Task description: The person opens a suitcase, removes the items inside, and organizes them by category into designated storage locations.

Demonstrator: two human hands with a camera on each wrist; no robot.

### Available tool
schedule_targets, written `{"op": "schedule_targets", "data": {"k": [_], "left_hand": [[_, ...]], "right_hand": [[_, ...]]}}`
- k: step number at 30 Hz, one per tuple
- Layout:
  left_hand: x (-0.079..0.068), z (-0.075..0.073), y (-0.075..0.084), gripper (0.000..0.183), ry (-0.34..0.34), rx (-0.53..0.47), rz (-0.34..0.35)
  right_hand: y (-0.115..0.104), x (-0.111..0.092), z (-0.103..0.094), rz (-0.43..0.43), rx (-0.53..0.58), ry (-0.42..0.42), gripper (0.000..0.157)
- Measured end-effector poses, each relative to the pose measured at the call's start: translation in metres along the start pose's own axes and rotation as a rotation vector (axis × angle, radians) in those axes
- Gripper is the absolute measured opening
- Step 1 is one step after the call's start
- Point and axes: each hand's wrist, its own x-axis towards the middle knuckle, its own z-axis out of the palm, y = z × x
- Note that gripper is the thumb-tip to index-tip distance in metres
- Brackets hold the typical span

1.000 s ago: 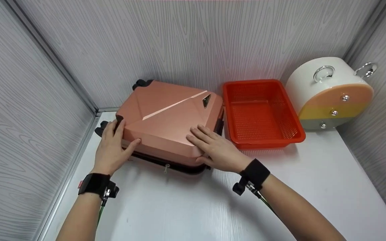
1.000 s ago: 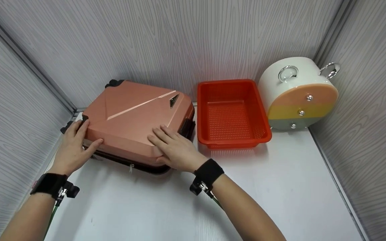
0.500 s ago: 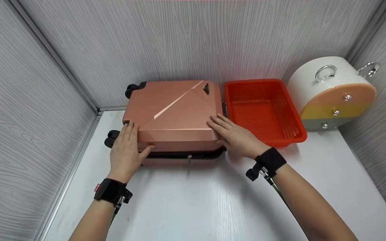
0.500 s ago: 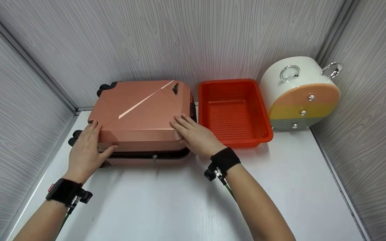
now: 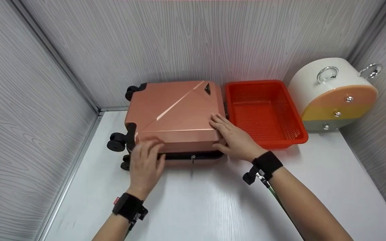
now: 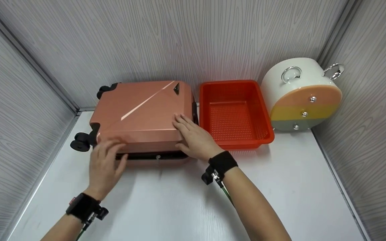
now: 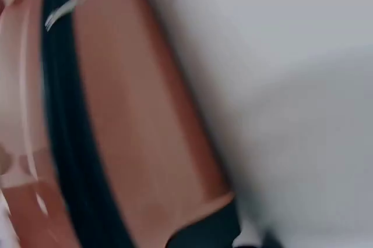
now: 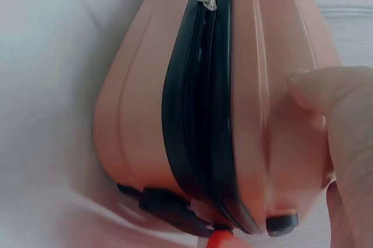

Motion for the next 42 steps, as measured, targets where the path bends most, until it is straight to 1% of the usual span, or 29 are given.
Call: {"op": "schedule_targets", "data": {"k": [1, 2, 3, 4, 5, 6, 7, 8, 9, 10, 11, 13, 15, 20, 23, 25, 28, 30, 35, 42], "left_hand": [[-0.007, 0.006, 0.010, 0.031, -0.014, -0.032, 0.008], [-0.012, 0.011, 0.020, 0.024, -0.061, -0.091, -0.013], [-0.018, 0.016, 0.030, 0.020, -0.136, -0.164, -0.064], [-0.022, 0.022, 0.039, 0.020, -0.217, -0.252, -0.138], [-0.025, 0.027, 0.047, 0.024, -0.296, -0.349, -0.237], [-0.025, 0.032, 0.053, 0.028, -0.360, -0.448, -0.346], [-0.025, 0.037, 0.058, 0.033, -0.410, -0.552, -0.462], [-0.024, 0.041, 0.062, 0.038, -0.442, -0.667, -0.572], [-0.022, 0.045, 0.065, 0.042, -0.454, -0.774, -0.666], [-0.020, 0.048, 0.067, 0.044, -0.453, -0.863, -0.741], [-0.018, 0.051, 0.069, 0.044, -0.445, -0.937, -0.796], [-0.015, 0.055, 0.071, 0.041, -0.419, -1.045, -0.868], [-0.015, 0.057, 0.071, 0.037, -0.397, -1.089, -0.891], [-0.017, 0.056, 0.068, 0.026, -0.350, -1.065, -0.873], [-0.018, 0.053, 0.064, 0.022, -0.342, -1.007, -0.842], [-0.018, 0.051, 0.061, 0.023, -0.338, -0.957, -0.803], [-0.020, 0.047, 0.056, 0.024, -0.331, -0.882, -0.751], [-0.021, 0.044, 0.050, 0.023, -0.324, -0.836, -0.734], [-0.028, 0.035, 0.031, 0.021, -0.283, -0.760, -0.745], [-0.039, 0.018, 0.000, 0.019, -0.227, -0.702, -0.805]], "right_hand": [[-0.001, 0.000, 0.001, 0.004, 0.006, 0.006, 0.083], [-0.002, 0.001, 0.003, 0.012, 0.012, 0.012, 0.084], [-0.002, 0.001, 0.004, 0.020, 0.016, 0.021, 0.085], [-0.003, 0.001, 0.005, 0.029, 0.021, 0.030, 0.086], [-0.004, 0.001, 0.006, 0.038, 0.021, 0.032, 0.086], [-0.005, 0.002, 0.006, 0.044, 0.021, 0.038, 0.086], [-0.005, 0.002, 0.006, 0.050, 0.021, 0.041, 0.085], [-0.006, 0.002, 0.006, 0.054, 0.020, 0.044, 0.085], [-0.006, 0.002, 0.006, 0.056, 0.021, 0.045, 0.085], [-0.006, 0.002, 0.006, 0.056, 0.022, 0.046, 0.084], [-0.007, 0.002, 0.006, 0.056, 0.022, 0.046, 0.084], [-0.007, 0.002, 0.008, 0.050, 0.024, 0.055, 0.084], [-0.006, 0.001, 0.010, 0.036, 0.019, 0.066, 0.084], [-0.004, 0.001, 0.015, -0.035, -0.031, 0.113, 0.085], [-0.004, 0.001, 0.018, -0.054, -0.038, 0.152, 0.084], [-0.004, 0.001, 0.020, -0.049, -0.032, 0.169, 0.083], [-0.004, 0.001, 0.021, -0.029, -0.024, 0.177, 0.082], [-0.003, 0.001, 0.021, -0.016, -0.024, 0.173, 0.082], [-0.003, 0.000, 0.021, 0.003, -0.024, 0.163, 0.082], [-0.004, 0.001, 0.022, -0.004, -0.021, 0.165, 0.082]]}}
